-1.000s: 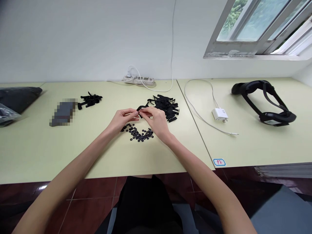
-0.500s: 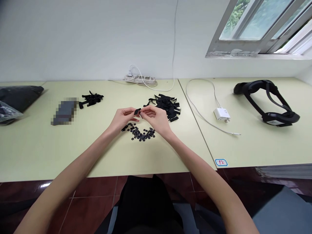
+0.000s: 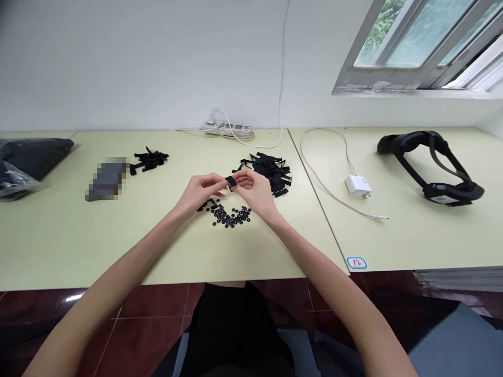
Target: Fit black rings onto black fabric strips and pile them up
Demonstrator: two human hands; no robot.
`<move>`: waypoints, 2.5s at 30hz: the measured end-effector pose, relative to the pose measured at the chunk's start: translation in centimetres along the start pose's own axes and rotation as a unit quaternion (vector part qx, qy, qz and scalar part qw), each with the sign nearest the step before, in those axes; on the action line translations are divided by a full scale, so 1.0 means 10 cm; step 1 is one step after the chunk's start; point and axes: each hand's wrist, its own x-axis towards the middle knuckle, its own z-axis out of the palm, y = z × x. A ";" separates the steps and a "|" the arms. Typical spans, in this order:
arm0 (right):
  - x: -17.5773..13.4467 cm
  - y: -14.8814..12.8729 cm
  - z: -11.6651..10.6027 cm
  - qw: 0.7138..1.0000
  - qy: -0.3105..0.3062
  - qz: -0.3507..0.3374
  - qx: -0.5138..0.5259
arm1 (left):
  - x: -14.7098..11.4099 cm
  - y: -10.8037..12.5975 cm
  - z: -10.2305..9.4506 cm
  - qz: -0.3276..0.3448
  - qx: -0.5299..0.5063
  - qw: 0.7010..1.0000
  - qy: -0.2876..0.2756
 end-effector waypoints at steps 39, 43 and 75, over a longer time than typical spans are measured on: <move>0.05 0.10 -0.02 0.997 -0.030 -0.061 -0.030 | -0.06 0.02 0.01 0.130 0.152 0.980 0.017; 0.05 0.11 -0.03 0.998 -0.028 -0.059 -0.013 | -0.07 0.03 0.03 0.106 0.105 0.989 0.001; 0.15 0.42 -0.22 0.908 -0.071 -0.144 -0.387 | 0.66 -0.02 -2.04 -0.160 0.177 0.898 0.370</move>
